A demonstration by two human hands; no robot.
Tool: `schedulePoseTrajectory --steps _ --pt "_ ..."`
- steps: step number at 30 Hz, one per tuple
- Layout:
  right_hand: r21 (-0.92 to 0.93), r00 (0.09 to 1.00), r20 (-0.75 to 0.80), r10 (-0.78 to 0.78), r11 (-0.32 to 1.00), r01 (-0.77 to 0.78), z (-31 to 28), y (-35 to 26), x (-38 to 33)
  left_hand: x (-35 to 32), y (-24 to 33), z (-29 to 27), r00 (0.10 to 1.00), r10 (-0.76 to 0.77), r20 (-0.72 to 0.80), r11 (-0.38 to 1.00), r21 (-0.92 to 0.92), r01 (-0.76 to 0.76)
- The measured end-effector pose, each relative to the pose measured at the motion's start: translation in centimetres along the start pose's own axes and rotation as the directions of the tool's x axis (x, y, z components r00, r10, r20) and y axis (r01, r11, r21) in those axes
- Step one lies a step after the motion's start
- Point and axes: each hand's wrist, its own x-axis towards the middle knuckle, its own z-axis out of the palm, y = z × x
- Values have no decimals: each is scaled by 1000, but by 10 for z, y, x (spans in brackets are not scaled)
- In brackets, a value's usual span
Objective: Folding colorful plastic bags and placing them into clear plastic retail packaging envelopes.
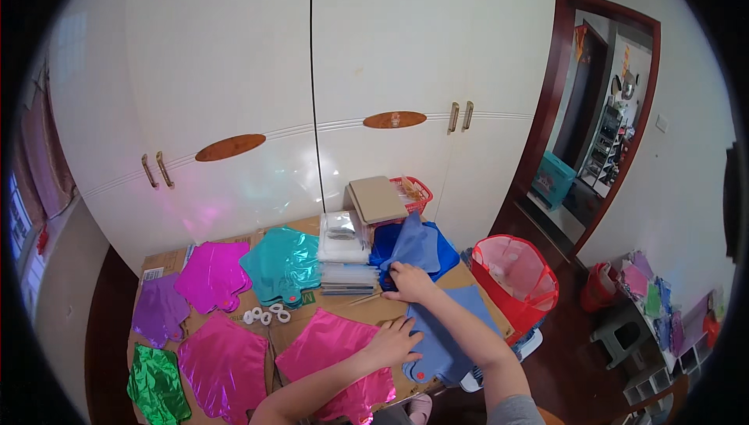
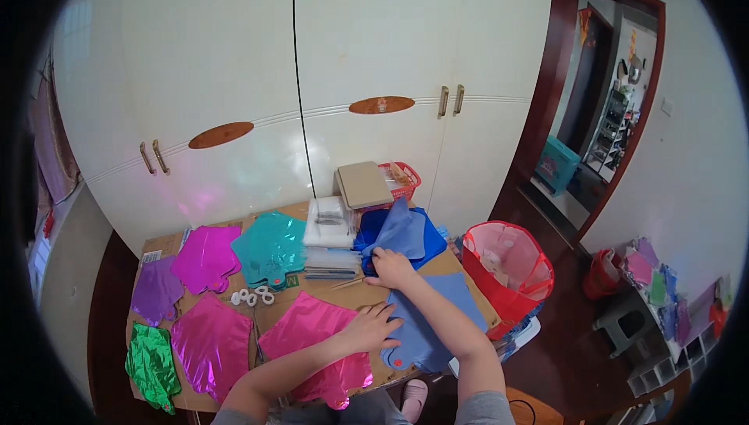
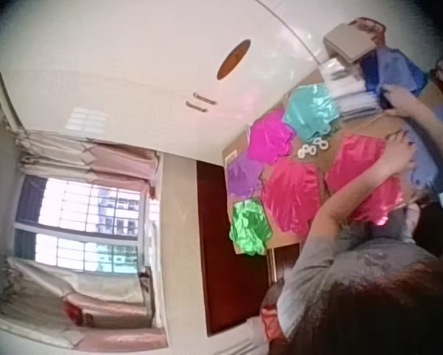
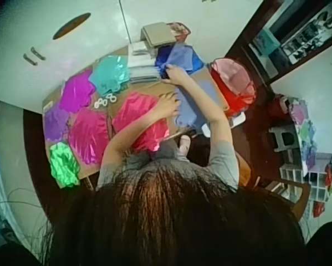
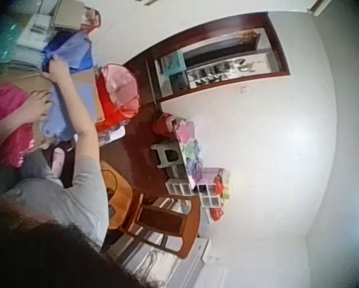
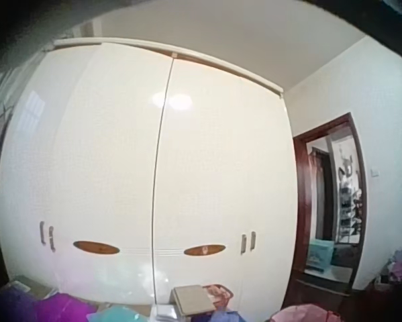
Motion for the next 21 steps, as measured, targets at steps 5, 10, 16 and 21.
schedulePoseTrajectory --steps 5,10,16,21 --pt "-34 999 53 13 999 -11 10 -4 10 -4 -4 4 1000 20 -23 1000 8 -19" --pt "-73 996 87 0 997 7 14 12 1 -4 -4 4 1000 10 5 1000 -14 -10" --pt "106 983 88 160 980 -169 -9 22 -14 3 -12 -3 998 -49 -26 988 -149 44" --pt "168 871 293 394 876 -453 -40 24 5 26 -43 -15 967 -225 -119 974 -66 218"
